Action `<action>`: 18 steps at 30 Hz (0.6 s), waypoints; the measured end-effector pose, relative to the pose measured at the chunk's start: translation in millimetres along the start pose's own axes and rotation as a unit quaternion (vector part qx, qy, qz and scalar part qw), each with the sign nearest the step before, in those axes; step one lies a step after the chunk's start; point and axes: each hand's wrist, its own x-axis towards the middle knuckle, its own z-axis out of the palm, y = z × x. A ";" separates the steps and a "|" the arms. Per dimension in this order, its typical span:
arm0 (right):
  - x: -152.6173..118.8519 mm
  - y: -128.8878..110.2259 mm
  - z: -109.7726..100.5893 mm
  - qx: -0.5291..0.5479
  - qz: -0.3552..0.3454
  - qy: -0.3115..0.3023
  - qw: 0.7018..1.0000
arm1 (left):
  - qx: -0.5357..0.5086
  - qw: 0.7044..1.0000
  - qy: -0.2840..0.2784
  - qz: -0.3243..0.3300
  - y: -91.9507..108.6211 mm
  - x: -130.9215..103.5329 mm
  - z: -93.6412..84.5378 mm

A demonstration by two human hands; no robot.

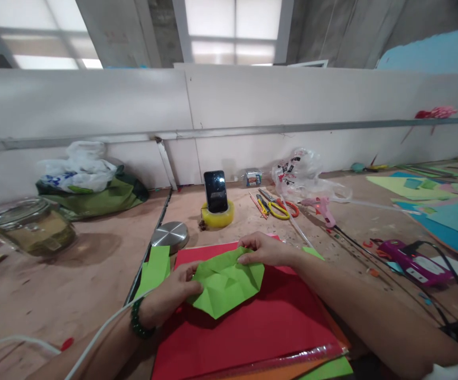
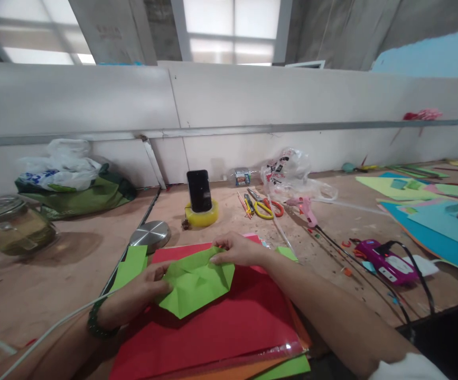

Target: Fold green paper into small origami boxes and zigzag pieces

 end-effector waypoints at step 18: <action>-8.0 -3.2 16.3 -0.054 -0.008 -0.101 0.993 | 0.118 0.991 -0.001 -0.066 0.3 -2.7 -1.8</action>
